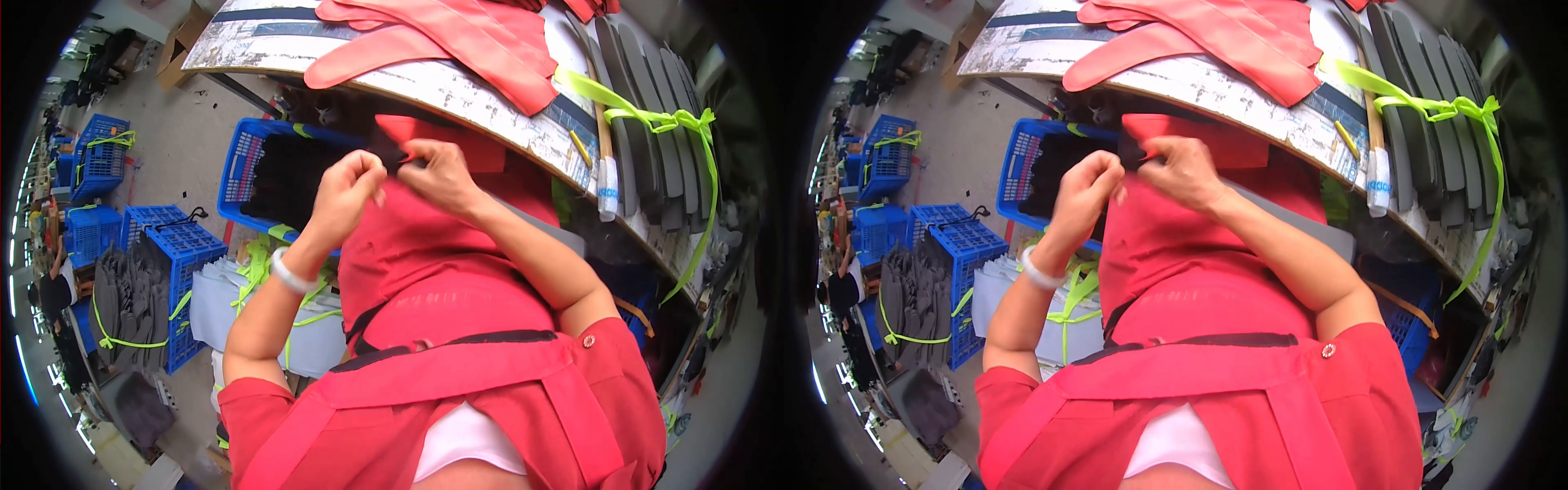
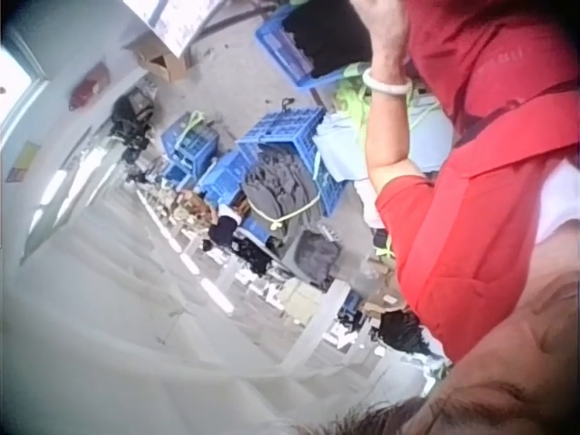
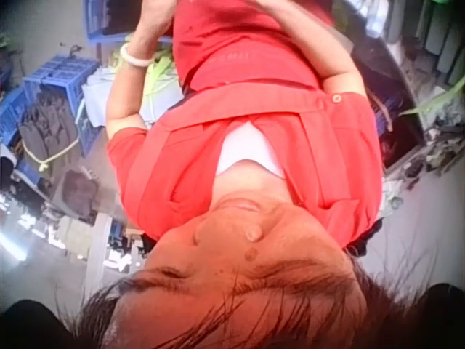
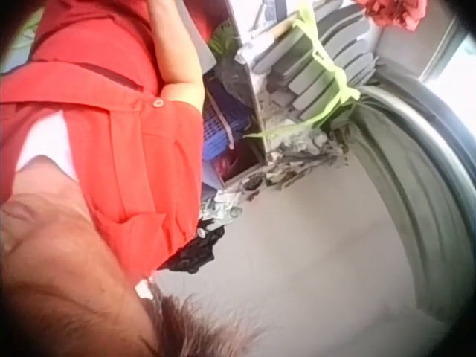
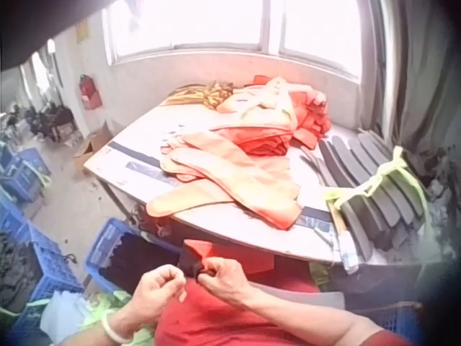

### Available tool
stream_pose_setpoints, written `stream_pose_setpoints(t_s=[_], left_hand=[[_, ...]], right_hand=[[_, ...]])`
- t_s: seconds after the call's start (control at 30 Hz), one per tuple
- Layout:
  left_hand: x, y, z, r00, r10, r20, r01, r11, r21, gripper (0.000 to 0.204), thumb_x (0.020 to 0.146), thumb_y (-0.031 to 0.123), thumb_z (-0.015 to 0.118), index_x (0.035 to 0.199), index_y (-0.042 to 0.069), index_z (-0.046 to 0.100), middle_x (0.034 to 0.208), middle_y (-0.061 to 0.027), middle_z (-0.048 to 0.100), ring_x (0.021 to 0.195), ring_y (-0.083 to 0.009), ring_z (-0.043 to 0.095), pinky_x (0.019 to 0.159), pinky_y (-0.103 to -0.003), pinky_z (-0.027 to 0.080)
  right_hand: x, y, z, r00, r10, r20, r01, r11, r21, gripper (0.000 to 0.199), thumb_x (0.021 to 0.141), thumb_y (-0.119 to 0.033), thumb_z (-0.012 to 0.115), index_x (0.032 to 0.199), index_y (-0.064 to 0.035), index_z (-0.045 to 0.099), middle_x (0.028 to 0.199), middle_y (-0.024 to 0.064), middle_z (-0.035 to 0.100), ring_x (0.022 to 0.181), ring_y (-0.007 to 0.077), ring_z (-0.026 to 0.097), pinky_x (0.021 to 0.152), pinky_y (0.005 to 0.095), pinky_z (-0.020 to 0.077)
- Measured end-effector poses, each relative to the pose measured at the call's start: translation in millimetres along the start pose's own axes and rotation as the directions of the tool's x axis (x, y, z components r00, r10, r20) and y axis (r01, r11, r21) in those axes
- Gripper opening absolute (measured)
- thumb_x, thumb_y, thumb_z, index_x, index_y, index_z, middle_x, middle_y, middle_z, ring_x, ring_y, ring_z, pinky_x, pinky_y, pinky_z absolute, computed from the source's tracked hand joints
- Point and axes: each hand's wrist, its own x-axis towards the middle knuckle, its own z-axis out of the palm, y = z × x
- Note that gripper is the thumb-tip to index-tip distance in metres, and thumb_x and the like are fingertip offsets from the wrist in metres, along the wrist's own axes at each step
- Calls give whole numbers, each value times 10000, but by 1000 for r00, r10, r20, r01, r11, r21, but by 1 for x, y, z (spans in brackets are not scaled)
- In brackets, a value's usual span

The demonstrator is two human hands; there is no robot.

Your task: Manually assembling footwear components by inserting padding into fabric sleeves and sewing the ends.

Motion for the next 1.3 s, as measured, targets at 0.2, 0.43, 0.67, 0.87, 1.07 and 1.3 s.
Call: stream_pose_setpoints(t_s=[0.2,0.43,0.67,0.87,1.07,1.3], left_hand=[[-5,15,-6,974,166,-152,-162,986,41,52,886,28,657,888,-20,636,805,-42,629,674,-90,604,640,-229,489],[24,-36,9,942,310,-128,-226,869,440,48,865,-26,651,910,-19,667,825,-35,658,764,-82,620,685,-232,514],[30,-57,3,990,-127,65,117,982,150,163,944,122,598,893,-25,644,807,-47,661,719,-122,629,629,-258,511],[-6,-7,-10,963,266,37,-244,925,-290,752,890,417,675,1411,-26,361,1347,-150,513,1115,-230,587,900,-335,503],[-3,80,50,775,586,-235,-608,590,-532,781,899,436,648,1450,4,301,1432,-174,421,1312,-251,443,1104,-400,345],[63,-77,51,999,46,24,17,142,-990,402,991,291,542,1273,7,521,1169,-103,595,1160,-235,545,1061,-396,406]], right_hand=[[-5,23,8,970,200,140,-233,928,291,134,771,-118,626,820,6,645,649,3,562,644,60,499,597,261,434],[-10,11,9,967,219,130,-247,932,264,148,770,-121,655,852,2,652,686,41,621,692,91,579,648,274,478],[16,41,5,971,226,80,-234,966,113,231,770,-180,642,902,9,648,787,157,670,751,176,647,735,332,496],[9,-84,-39,989,-18,147,-69,823,564,241,883,-86,651,1101,13,622,977,10,647,894,69,576,807,242,483],[-5,-129,-42,946,-300,-121,314,942,121,474,786,-70,750,1207,-41,536,1160,84,555,1111,185,522,919,323,449],[29,-9,18,963,-121,-241,89,986,-140,825,666,-26,673,1428,-176,396,1342,155,410,1164,361,447,1020,453,330]])
